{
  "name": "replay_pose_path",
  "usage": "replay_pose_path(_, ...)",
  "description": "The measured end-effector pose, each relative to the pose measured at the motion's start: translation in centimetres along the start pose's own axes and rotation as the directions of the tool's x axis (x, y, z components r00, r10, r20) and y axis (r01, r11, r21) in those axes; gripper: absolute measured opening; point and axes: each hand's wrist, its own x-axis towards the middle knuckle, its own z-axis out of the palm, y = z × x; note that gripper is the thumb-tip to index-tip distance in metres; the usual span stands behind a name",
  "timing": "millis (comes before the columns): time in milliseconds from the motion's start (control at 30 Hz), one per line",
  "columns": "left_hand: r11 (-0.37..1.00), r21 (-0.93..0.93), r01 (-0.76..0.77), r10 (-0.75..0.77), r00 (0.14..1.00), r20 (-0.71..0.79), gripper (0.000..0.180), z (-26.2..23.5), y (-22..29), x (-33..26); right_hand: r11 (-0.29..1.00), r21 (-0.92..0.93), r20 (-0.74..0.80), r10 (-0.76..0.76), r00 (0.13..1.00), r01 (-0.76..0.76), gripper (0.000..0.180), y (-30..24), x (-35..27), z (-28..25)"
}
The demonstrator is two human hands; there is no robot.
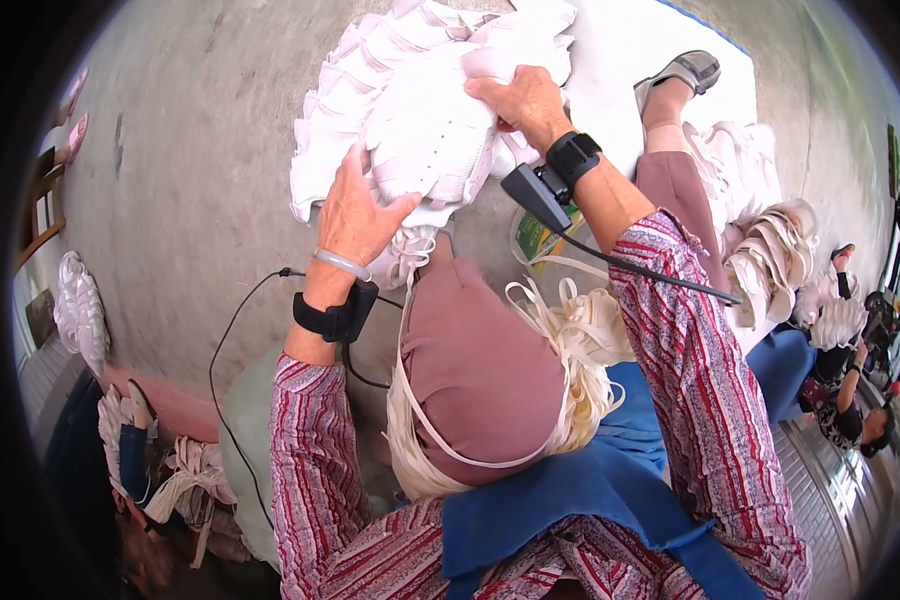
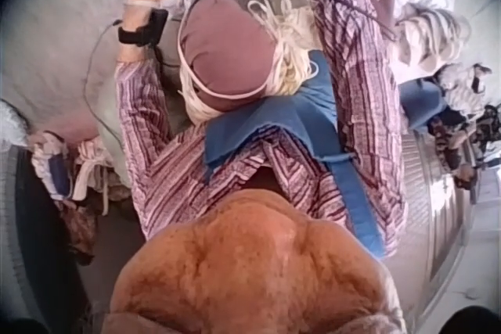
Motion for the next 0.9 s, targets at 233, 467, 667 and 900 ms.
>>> replay_pose_path(233, 0.97, -0.162, 0.181, -0.167, 0.981, 0.097, 0.107, 1.7, -0.8, 1.7, 0.978, 0.203, 0.116, 0.017, 0.993, -0.041, 0.045, 0.2, -1.8, -0.1)
replay_pose_path(467, 0.99, -0.138, -0.044, 0.041, 0.999, -0.025, 0.101, 2.8, -3.1, 2.6, 0.8, 0.479, 0.334, 0.214, 0.918, -0.361, 0.024, 3.3, -5.5, -1.5)
replay_pose_path(667, 0.979, -0.202, 0.022, -0.01, 0.998, 0.059, 0.1, 2.5, -3.3, 5.0, 0.527, 0.663, 0.422, 0.324, 0.847, -0.532, 0.078, 9.2, -5.2, 2.7)
replay_pose_path(900, 0.973, -0.225, 0.047, -0.026, 0.995, 0.093, 0.098, 1.7, -3.4, 4.8, -0.156, 0.898, 0.438, 0.421, 0.794, -0.412, 0.071, 10.6, -3.6, 10.1)
